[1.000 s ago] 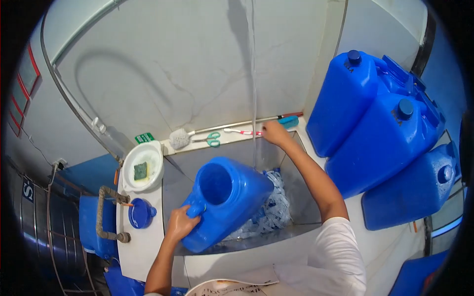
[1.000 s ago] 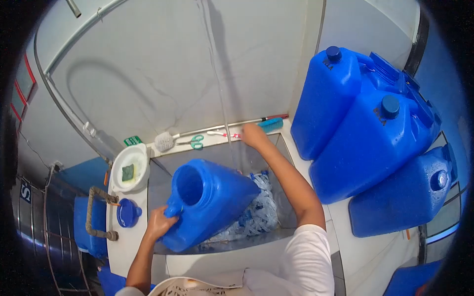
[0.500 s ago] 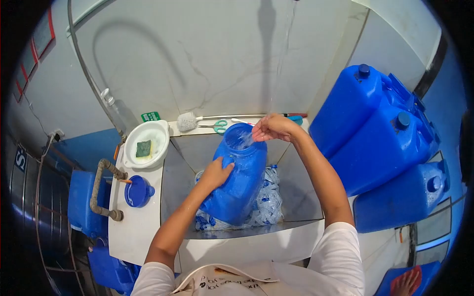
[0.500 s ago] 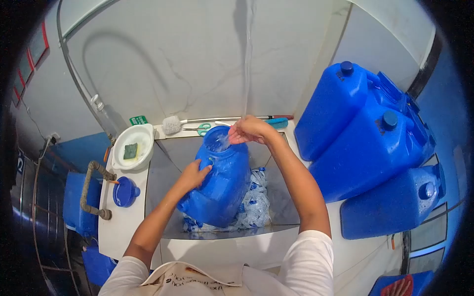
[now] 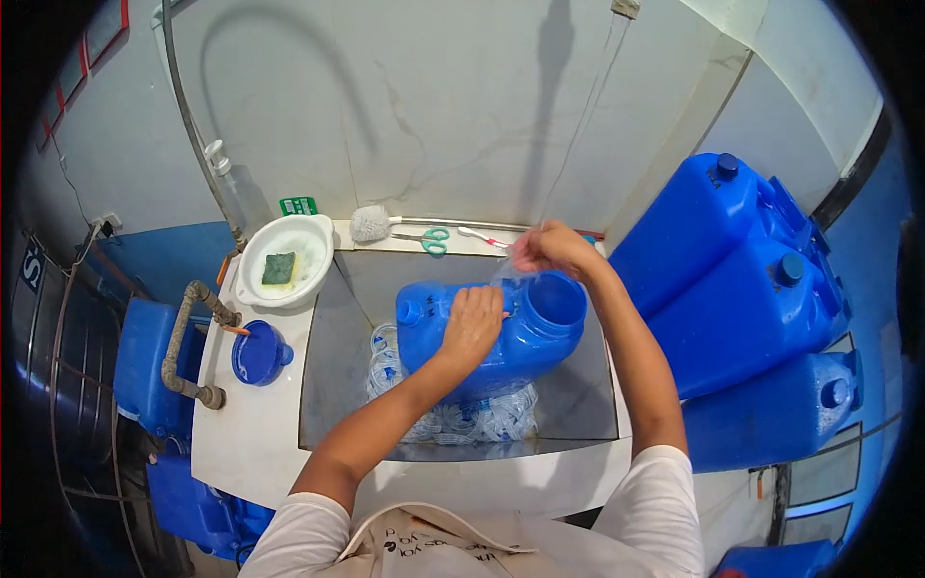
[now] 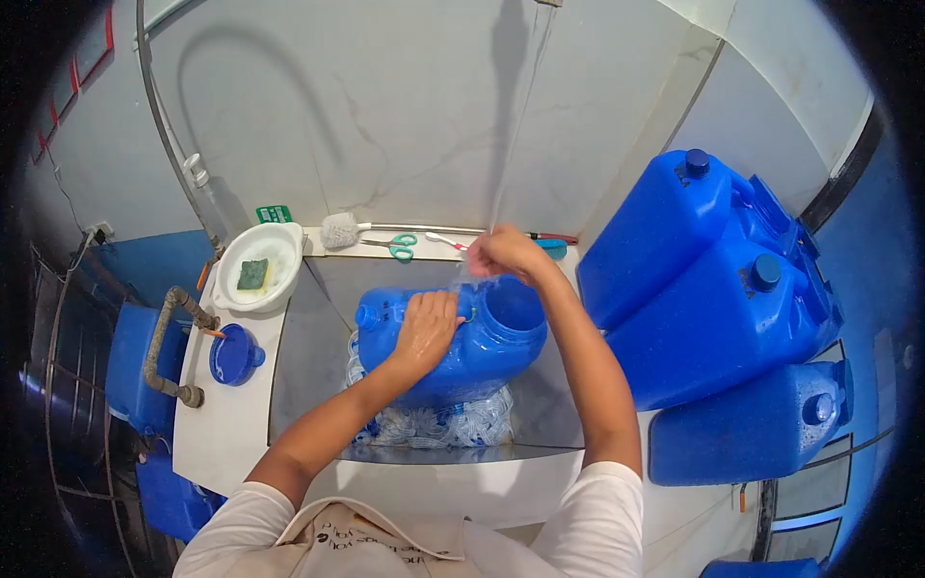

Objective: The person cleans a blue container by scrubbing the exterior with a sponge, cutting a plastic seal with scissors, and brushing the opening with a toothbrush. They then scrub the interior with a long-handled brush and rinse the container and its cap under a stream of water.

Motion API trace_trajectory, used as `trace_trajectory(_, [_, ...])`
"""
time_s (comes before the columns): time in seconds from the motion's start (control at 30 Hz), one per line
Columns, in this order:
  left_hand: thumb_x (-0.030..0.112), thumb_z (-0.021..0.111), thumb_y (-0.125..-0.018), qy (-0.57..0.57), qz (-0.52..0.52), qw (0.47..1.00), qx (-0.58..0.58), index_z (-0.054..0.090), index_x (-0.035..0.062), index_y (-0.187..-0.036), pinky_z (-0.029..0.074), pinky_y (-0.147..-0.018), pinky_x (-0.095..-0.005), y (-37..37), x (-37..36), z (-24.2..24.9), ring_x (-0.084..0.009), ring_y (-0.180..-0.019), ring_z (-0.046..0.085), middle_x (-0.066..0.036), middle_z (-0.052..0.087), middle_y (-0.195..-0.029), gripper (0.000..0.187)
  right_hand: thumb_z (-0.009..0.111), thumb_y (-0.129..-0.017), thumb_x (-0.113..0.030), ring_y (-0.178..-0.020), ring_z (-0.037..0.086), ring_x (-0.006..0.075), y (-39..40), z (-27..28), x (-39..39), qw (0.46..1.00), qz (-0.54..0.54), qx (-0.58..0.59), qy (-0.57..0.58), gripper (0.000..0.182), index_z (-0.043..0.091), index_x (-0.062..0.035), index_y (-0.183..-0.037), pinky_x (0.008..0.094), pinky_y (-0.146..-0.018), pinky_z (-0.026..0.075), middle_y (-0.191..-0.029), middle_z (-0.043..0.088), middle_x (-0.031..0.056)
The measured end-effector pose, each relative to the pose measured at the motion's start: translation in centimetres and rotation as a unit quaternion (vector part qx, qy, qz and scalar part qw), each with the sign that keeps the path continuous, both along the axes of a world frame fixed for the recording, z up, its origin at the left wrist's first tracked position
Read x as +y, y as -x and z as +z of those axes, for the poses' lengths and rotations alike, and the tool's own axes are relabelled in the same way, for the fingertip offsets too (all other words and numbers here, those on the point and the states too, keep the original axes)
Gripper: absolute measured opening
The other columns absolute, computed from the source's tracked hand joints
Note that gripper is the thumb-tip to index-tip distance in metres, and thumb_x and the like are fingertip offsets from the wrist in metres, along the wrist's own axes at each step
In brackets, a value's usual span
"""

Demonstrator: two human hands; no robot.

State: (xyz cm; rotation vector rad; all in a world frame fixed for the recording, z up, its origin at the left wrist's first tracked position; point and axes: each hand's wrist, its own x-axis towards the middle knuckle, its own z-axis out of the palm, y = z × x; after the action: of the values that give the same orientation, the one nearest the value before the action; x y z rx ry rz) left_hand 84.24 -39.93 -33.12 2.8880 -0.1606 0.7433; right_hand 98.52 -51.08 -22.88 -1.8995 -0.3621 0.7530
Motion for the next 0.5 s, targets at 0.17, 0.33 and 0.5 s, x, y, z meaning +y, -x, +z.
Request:
trace_trajectory(0.17, [0.021,0.057,-0.08,0.009,-0.088,0.992,-0.085,0.052,-0.0018,-0.109,0.036,-0.09,-0.0404,-1.7,-0.9,-1.2,-0.0279,-0.098,0.051,-0.014,0.055,-0.1,0.037,0.043,-0.084,-0.003,-0.075,0.064,0.0221,0.0,0.0,0.3,0.988,0.021,0.092,-0.12,0.022,0.06,0.0091,-0.091,0.0309,-0.073,0.055,-0.086,0.063,0.0168])
trace_trajectory(0.33, [0.016,0.053,-0.083,-0.006,-0.079,0.986,-0.147,0.053,-0.0008,-0.109,0.034,-0.095,-0.0435,-3.8,-1.5,-1.5,-0.0316,-0.108,0.049,-0.017,0.054,-0.11,0.031,0.04,-0.084,-0.003,-0.075,0.064,0.02,0.5,0.9,0.9,0.976,-0.048,0.091,-0.193,0.023,0.058,0.0092,-0.092,0.0295,-0.073,0.055,-0.081,0.061,0.0136])
trace_trajectory(0.5, [0.016,0.057,-0.081,0.108,-0.144,0.983,0.024,0.054,0.0006,-0.106,0.037,-0.092,-0.0438,-5.5,0.9,-0.5,-0.0355,-0.103,0.051,-0.019,0.056,-0.104,0.029,0.043,-0.083,-0.003,-0.07,0.061,0.0149,0.3,1.3,0.1,0.994,0.022,0.06,-0.091,0.018,0.059,0.0047,-0.085,0.0253,-0.066,0.054,-0.078,0.06,0.0102])
